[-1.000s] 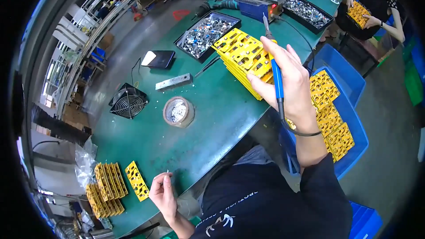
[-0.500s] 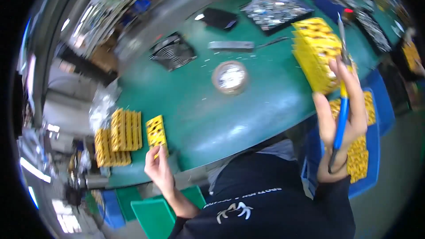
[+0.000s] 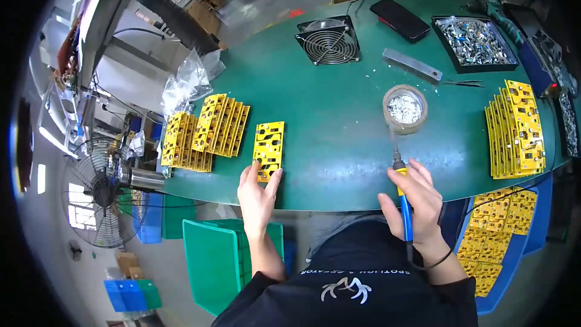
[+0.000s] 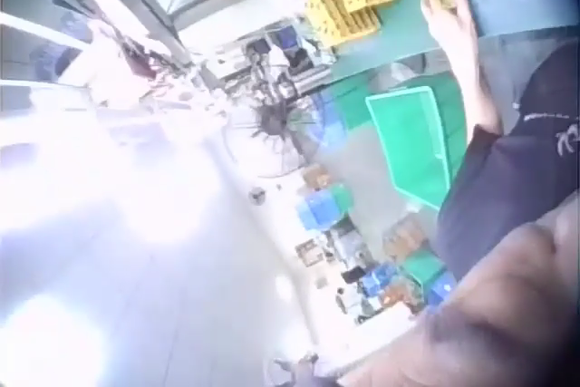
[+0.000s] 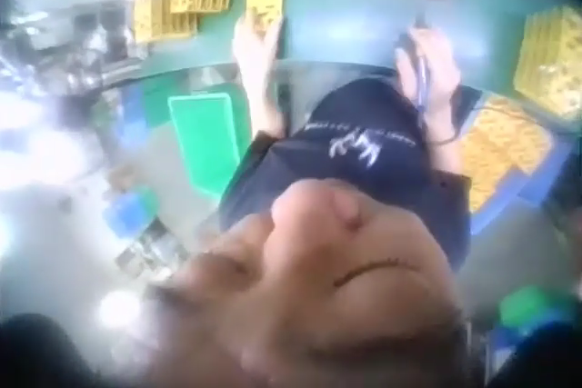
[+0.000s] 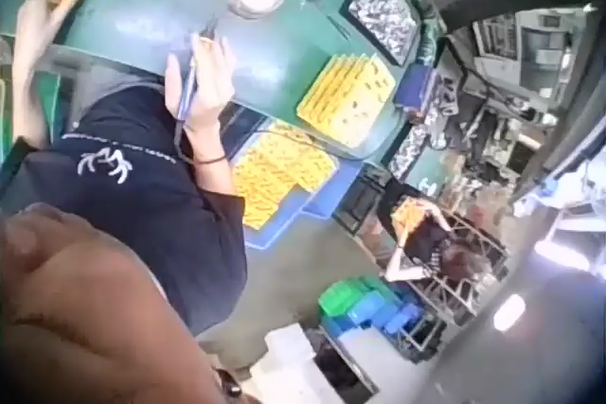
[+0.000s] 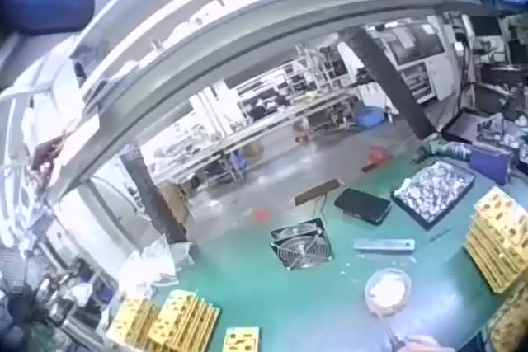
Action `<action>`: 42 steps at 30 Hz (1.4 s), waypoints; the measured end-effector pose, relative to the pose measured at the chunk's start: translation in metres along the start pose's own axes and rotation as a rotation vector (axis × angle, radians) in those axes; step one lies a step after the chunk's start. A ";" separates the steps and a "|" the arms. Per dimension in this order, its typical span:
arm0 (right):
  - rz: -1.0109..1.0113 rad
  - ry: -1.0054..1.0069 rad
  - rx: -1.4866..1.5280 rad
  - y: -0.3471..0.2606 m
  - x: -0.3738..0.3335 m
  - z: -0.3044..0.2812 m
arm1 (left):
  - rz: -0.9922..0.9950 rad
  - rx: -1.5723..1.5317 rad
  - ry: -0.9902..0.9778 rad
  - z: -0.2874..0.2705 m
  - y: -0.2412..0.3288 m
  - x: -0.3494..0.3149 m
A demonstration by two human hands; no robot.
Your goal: The person solders components onto yellow circuit boards using a soldering iron and places the completed boards onto a stack.
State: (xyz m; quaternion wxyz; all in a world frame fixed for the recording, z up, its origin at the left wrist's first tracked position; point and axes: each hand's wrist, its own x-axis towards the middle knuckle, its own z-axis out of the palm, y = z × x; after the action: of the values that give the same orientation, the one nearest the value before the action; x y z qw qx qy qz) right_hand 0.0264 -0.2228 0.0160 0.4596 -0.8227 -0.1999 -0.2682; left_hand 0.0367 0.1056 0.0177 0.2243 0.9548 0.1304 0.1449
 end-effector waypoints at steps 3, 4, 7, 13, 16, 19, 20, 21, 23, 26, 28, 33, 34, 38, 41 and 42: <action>0.015 -0.003 0.028 0.000 -0.003 0.006 | 0.058 -0.011 -0.057 0.000 0.015 -0.009; 0.015 -0.017 0.038 -0.002 -0.003 0.007 | 0.087 -0.041 -0.065 0.002 0.022 -0.016; 0.024 -0.020 0.045 -0.002 -0.008 0.017 | 0.182 -0.063 -0.113 0.004 0.046 -0.035; 0.012 -0.023 0.126 -0.007 -0.012 0.036 | 0.251 -0.078 -0.223 0.011 0.074 -0.067; -0.001 -0.026 0.117 -0.007 -0.010 0.038 | 0.286 -0.068 -0.309 0.008 0.085 -0.068; 0.011 -0.024 0.115 -0.004 -0.011 0.040 | 0.362 -0.127 -0.301 0.012 0.084 -0.065; 0.000 -0.028 0.130 -0.003 -0.012 0.040 | 0.365 -0.123 -0.311 0.012 0.084 -0.064; -0.010 -0.031 0.143 -0.002 -0.013 0.041 | 0.368 -0.143 -0.294 0.011 0.085 -0.063; 0.005 -0.036 0.145 0.000 -0.015 0.040 | 0.374 -0.161 -0.286 0.010 0.085 -0.059; -0.012 -0.030 0.150 0.001 -0.017 0.040 | 0.434 -0.163 -0.181 0.007 0.078 -0.049; -0.019 -0.027 0.150 0.002 -0.017 0.039 | 0.472 -0.202 -0.171 0.010 0.076 -0.037; -0.020 -0.024 0.153 0.001 -0.018 0.040 | 0.567 -0.153 -0.253 0.017 0.090 -0.017; -0.021 -0.021 0.156 0.002 -0.019 0.039 | 0.552 -0.090 -0.304 0.019 0.093 -0.015; -0.021 -0.020 0.145 0.005 -0.020 0.040 | 0.529 -0.098 -0.333 0.028 0.092 -0.015; -0.004 -0.024 0.178 0.003 -0.020 0.039 | 0.500 -0.116 -0.340 0.030 0.090 -0.015; -0.011 -0.016 0.172 0.004 -0.020 0.040 | 0.539 -0.128 -0.318 0.033 0.086 -0.013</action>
State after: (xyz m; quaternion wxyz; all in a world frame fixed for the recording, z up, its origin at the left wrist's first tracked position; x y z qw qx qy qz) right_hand 0.0236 -0.1919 -0.0162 0.5253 -0.7813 -0.2303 -0.2459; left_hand 0.0514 0.0142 0.0270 0.2549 0.9497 -0.1733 0.0561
